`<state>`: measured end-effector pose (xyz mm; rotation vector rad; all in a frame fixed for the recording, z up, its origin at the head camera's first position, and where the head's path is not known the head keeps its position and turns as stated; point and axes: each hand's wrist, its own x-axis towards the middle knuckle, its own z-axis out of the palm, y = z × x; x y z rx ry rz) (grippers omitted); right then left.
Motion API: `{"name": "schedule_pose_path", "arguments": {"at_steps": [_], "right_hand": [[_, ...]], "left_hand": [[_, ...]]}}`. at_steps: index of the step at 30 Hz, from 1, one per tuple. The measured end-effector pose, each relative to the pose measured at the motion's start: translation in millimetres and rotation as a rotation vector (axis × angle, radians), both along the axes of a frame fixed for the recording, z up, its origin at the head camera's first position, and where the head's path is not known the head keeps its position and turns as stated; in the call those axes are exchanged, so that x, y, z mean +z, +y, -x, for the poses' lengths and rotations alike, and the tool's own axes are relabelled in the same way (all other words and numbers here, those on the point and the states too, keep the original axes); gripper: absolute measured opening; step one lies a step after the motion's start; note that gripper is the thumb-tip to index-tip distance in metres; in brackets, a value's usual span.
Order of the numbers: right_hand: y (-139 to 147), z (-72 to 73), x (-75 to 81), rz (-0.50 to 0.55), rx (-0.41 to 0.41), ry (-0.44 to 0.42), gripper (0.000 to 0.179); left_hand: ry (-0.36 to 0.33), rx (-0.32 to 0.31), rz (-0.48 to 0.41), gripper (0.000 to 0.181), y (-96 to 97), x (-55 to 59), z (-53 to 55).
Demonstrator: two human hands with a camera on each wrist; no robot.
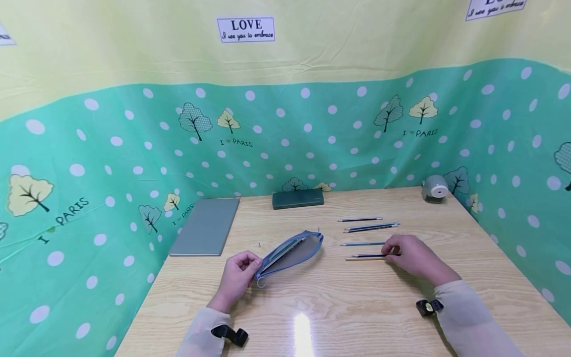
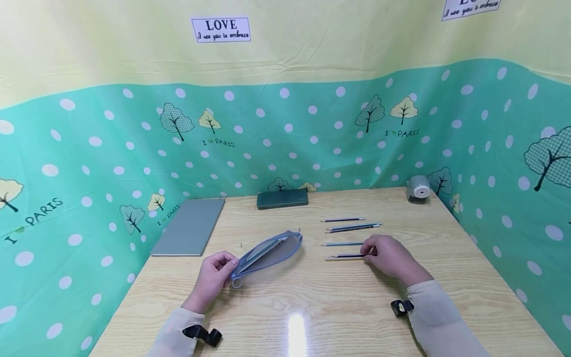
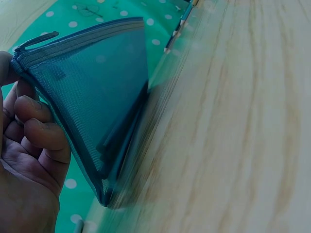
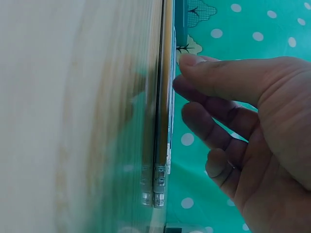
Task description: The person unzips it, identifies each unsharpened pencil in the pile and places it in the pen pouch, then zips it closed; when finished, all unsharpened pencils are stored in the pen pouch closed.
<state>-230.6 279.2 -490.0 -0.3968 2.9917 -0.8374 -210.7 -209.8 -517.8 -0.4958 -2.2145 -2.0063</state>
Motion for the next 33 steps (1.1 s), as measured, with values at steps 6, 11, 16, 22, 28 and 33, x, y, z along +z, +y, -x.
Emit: {"name": "schedule_pose_path", "arguments": {"at_steps": [6, 11, 16, 22, 28, 33], "right_hand": [[-0.8, 0.3, -1.4, 0.0, 0.017, -0.005, 0.016], [-1.7, -0.3, -1.1, -0.007, 0.016, -0.006, 0.016], [-2.3, -0.7, -0.8, -0.019, 0.007, -0.003, 0.016], [-2.5, -0.3, -0.8, -0.019, 0.012, -0.002, 0.016], [-2.2, -0.4, -0.1, -0.008, 0.019, -0.007, 0.016], [-2.1, -0.3, -1.4, -0.012, 0.05, -0.005, 0.016]], "left_hand": [[-0.001, 0.0, 0.001, 0.016, -0.2, -0.5, 0.5], [-0.001, 0.0, 0.001, 0.017, 0.0, -0.8, 0.8], [0.005, 0.001, 0.003, 0.016, -0.3, -1.3, 1.2], [0.012, -0.005, 0.003, 0.016, -0.9, -2.4, 2.0], [0.013, -0.007, 0.003, 0.015, -0.9, -2.7, 2.1], [0.006, -0.006, 0.002, 0.015, -0.5, -2.0, 1.4]]}}
